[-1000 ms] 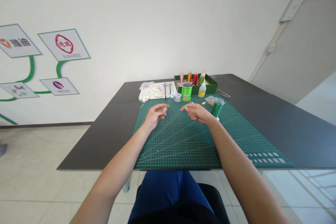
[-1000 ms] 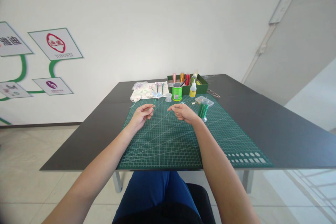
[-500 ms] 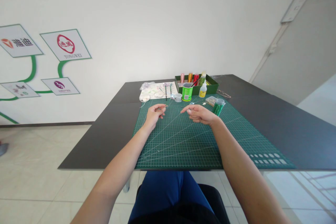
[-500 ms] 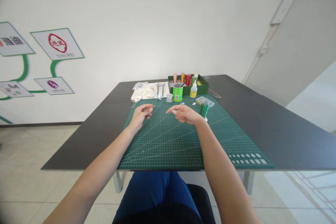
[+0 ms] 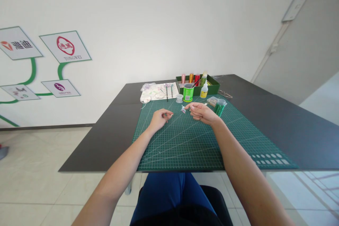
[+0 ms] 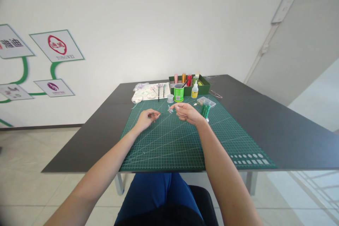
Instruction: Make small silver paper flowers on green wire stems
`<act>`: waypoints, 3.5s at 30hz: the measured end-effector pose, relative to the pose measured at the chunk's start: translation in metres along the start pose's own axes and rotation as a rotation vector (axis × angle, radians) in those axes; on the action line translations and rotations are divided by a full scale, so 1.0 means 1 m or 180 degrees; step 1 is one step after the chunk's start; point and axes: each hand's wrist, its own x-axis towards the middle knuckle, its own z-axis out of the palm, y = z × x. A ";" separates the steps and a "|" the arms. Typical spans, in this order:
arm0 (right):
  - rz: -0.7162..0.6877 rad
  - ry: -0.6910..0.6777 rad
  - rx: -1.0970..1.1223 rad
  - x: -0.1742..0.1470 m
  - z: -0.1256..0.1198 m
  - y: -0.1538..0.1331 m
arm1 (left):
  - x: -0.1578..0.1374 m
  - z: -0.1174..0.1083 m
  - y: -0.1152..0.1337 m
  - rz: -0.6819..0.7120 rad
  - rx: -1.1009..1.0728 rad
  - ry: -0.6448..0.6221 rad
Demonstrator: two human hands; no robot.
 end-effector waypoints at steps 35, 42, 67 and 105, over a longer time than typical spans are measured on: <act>0.0045 0.0676 -0.0359 0.009 -0.012 0.012 | -0.010 0.007 0.016 0.0631 0.0168 -0.1397; 0.0258 0.0716 -0.0589 0.011 -0.017 0.020 | -0.010 0.004 0.019 0.0584 -0.0127 -0.1274; 0.0632 0.0478 -0.1356 0.018 -0.009 0.035 | -0.005 0.002 0.018 0.0041 -0.1076 -0.0482; 0.0616 0.0144 -0.0962 0.015 -0.005 0.027 | 0.003 -0.004 0.009 -0.0412 -0.1715 0.0390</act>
